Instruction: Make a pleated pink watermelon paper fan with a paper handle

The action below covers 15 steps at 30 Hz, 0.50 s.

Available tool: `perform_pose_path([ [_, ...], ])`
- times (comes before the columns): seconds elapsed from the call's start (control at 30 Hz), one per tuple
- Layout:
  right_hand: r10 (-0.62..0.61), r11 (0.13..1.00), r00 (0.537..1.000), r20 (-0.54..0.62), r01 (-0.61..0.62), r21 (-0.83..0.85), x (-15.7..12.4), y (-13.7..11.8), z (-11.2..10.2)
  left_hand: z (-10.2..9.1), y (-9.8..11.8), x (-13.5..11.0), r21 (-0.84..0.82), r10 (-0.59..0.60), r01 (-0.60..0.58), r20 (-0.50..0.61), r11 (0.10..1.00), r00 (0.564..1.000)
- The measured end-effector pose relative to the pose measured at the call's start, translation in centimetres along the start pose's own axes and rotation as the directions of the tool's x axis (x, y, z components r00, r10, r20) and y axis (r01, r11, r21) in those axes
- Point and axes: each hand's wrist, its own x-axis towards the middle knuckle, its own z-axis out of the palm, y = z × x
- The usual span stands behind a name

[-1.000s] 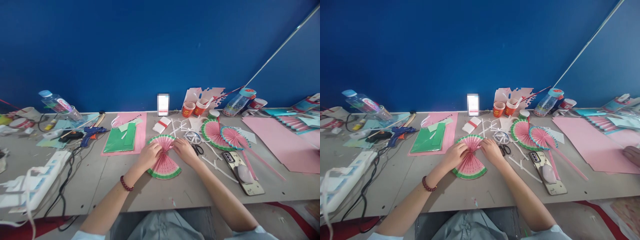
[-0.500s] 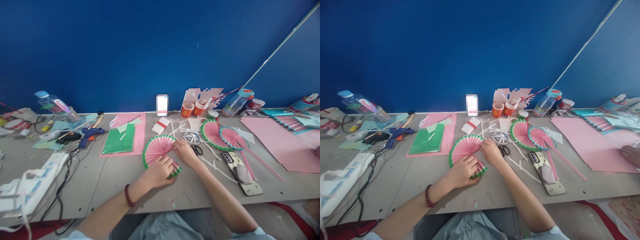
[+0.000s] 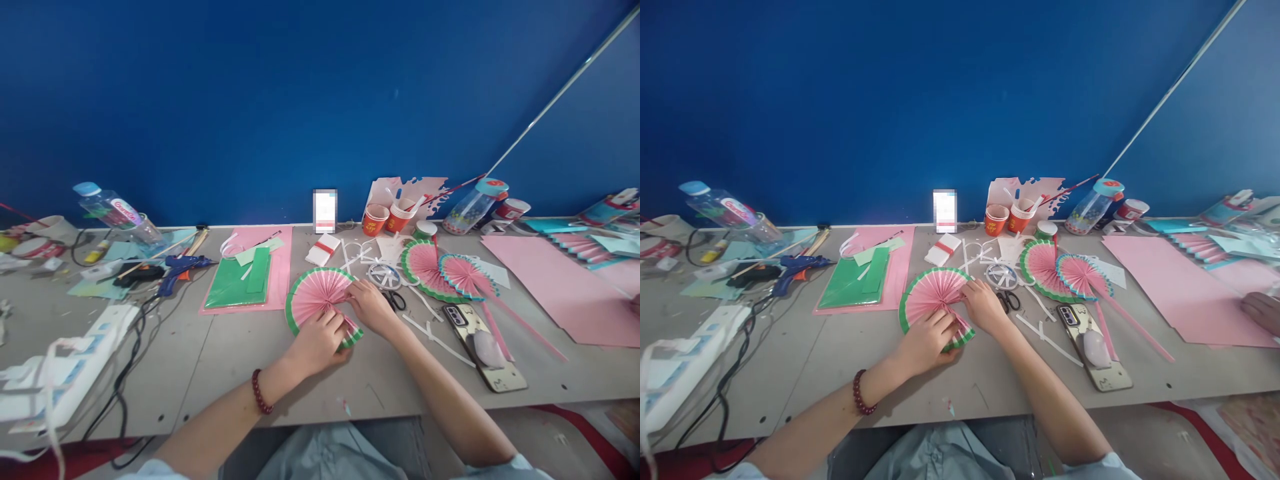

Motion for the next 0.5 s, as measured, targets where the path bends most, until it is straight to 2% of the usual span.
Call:
perform_pose_path([
  [0.27,-0.015,1.000,1.000,0.009,0.015,0.009,-0.14,-0.23,-0.29,0.52,-0.19,-0.18,-0.044,-0.026,0.026,-0.007,0.999,1.000],
  [0.5,-0.021,0.998,1.000,0.019,0.020,0.059,-0.28,-0.32,-0.37,0.33,-0.15,-0.11,-0.006,-0.020,0.021,0.012,1.000,1.000],
])
